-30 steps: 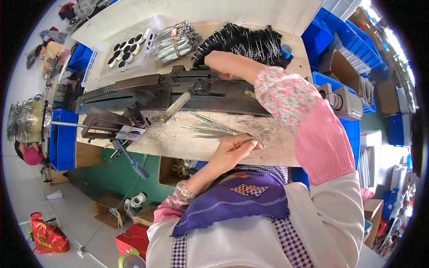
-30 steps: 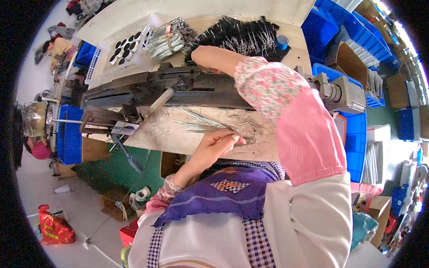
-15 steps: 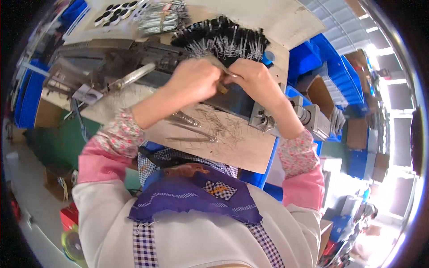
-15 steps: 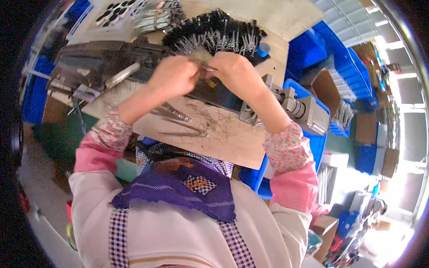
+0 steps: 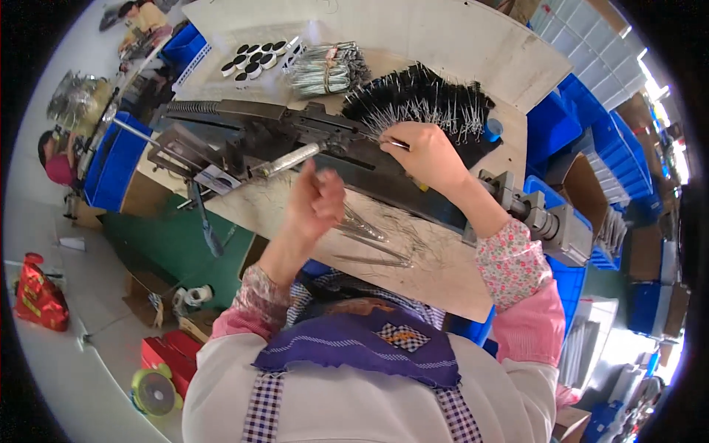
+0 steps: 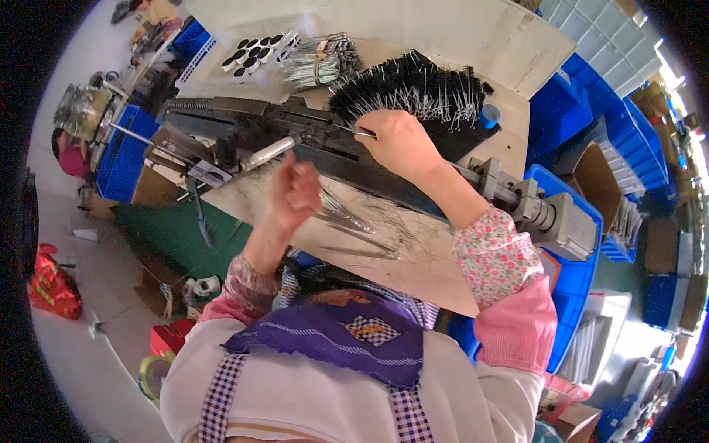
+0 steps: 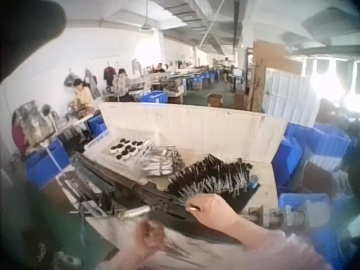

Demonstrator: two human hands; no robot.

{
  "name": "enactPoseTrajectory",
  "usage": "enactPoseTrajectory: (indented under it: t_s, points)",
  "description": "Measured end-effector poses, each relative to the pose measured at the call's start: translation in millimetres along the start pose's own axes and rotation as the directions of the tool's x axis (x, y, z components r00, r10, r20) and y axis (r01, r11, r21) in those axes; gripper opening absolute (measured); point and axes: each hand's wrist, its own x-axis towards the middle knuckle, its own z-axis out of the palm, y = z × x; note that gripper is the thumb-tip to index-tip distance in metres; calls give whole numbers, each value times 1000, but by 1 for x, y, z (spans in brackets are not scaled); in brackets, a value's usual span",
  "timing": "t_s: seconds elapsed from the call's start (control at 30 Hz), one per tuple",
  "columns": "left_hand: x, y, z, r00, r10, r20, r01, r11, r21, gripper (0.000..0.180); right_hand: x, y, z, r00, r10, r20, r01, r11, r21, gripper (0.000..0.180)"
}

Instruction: Manually inserting bundles of bristles or metal fibers into an automated assembly machine on a factory production line.

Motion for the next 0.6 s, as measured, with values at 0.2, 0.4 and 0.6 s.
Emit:
enactPoseTrajectory:
  t_s: [0.2,0.4,0.6]
  points:
    - [-3,4,77,967,-120,224,141,987,-82,50,-9,-4,4,996,-60,-70,49,988,-148,10]
    - [-3,5,78,968,-94,231,129,982,-142,47,-10,-4,12,986,-163,-38,147,953,-265,3]
    - [-3,6,85,970,-93,225,114,990,-80,51,2,8,2,991,-45,-127,46,999,6,10]
